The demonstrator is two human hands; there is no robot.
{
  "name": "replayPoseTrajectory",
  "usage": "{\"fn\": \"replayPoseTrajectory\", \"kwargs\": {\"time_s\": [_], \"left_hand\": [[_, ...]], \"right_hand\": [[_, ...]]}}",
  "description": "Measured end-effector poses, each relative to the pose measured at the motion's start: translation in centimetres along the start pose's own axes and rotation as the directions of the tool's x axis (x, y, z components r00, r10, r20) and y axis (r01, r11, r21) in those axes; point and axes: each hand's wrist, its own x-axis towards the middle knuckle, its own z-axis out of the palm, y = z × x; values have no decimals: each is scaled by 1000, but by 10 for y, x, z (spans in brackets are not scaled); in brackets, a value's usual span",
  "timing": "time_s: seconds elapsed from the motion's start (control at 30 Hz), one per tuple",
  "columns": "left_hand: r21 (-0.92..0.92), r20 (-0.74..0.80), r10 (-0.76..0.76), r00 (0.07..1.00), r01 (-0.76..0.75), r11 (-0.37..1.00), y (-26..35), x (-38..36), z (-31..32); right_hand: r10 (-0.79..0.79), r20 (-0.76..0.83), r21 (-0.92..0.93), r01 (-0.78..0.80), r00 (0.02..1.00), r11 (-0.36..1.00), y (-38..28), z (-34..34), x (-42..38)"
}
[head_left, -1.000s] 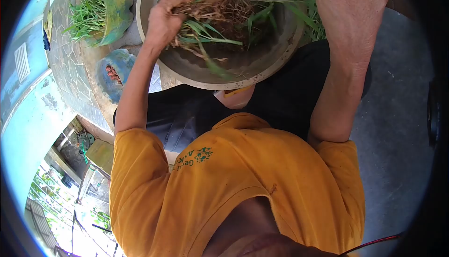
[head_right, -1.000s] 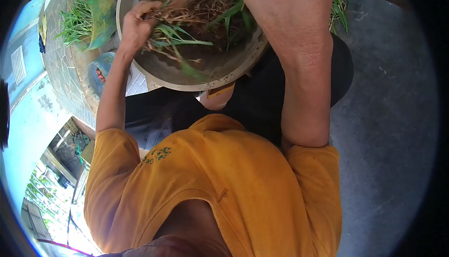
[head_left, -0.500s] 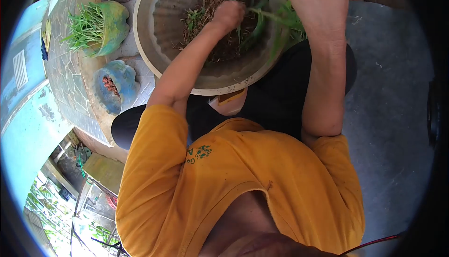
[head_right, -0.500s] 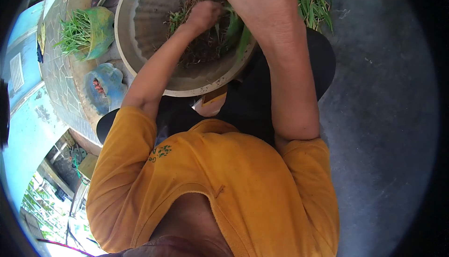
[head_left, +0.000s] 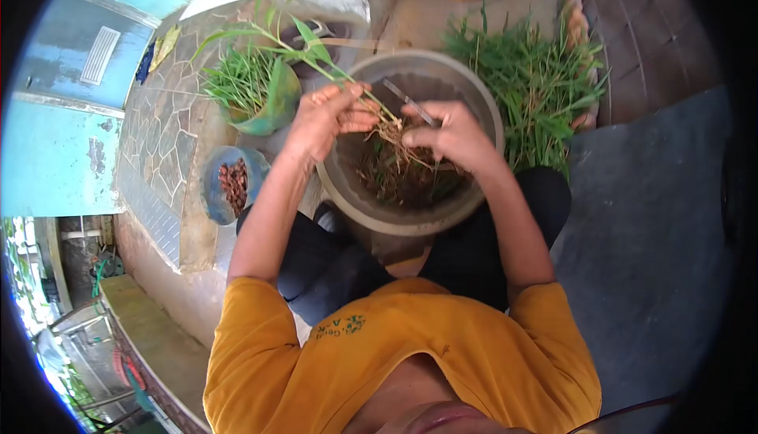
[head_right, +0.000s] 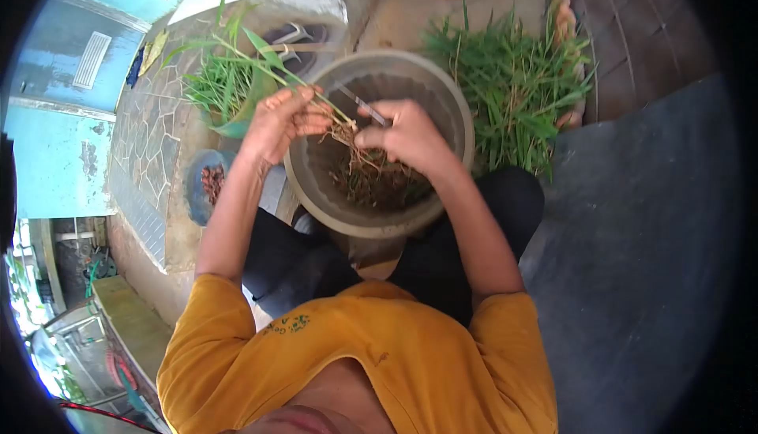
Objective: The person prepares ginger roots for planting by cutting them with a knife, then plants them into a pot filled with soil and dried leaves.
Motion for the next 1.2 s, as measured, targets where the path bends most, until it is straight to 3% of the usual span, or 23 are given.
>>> {"fn": "replayPoseTrajectory", "kwargs": {"time_s": [0.17, 0.2, 0.3, 0.33, 0.43, 0.53, 0.63, 0.83, 0.93, 1.07, 1.2], "left_hand": [[-253, 9, 210, 978, -201, 946, -15, -12, -13], [-324, 19, 230, 973, -212, 922, -16, -15, -12], [-438, 34, 237, 971, -199, 877, -21, -18, -13], [-468, 42, 218, 975, -174, 867, -27, -15, -15], [-467, 88, 71, 994, -22, 884, -46, -14, -18], [-456, 163, -10, 987, 85, 886, -57, -15, -15], [-529, 110, -41, 993, 94, 844, -68, -10, -13], [-495, -64, 12, 998, -42, 868, -64, -1, -11], [-443, -106, 89, 990, -127, 887, -62, -3, -4], [-375, -103, 199, 975, -223, 900, -60, -8, 6], [-344, -146, 230, 962, -267, 900, -64, -6, 6]], "right_hand": [[-42, -2, -6, 42, 999, 999, 3, 23, 2], [-22, -6, -11, 22, 1000, 1000, 5, 25, 0], [-144, -181, 203, 180, 973, 963, 6, 32, 2], [-139, -199, 185, 176, 970, 967, 0, 33, 0], [-329, -340, -137, 299, 881, 944, 4, 40, 2], [-635, -214, -506, 472, 742, 722, 8, 40, 4], [-518, -165, -487, 387, 840, 783, 9, 42, 1], [-475, -252, -494, 310, 843, 813, 1, 37, 2], [-284, -144, -366, 215, 948, 905, 8, 35, 2], [-338, -117, -256, 301, 934, 919, 24, 40, 8], [-218, -136, -169, 194, 967, 966, 13, 43, 4]]}}
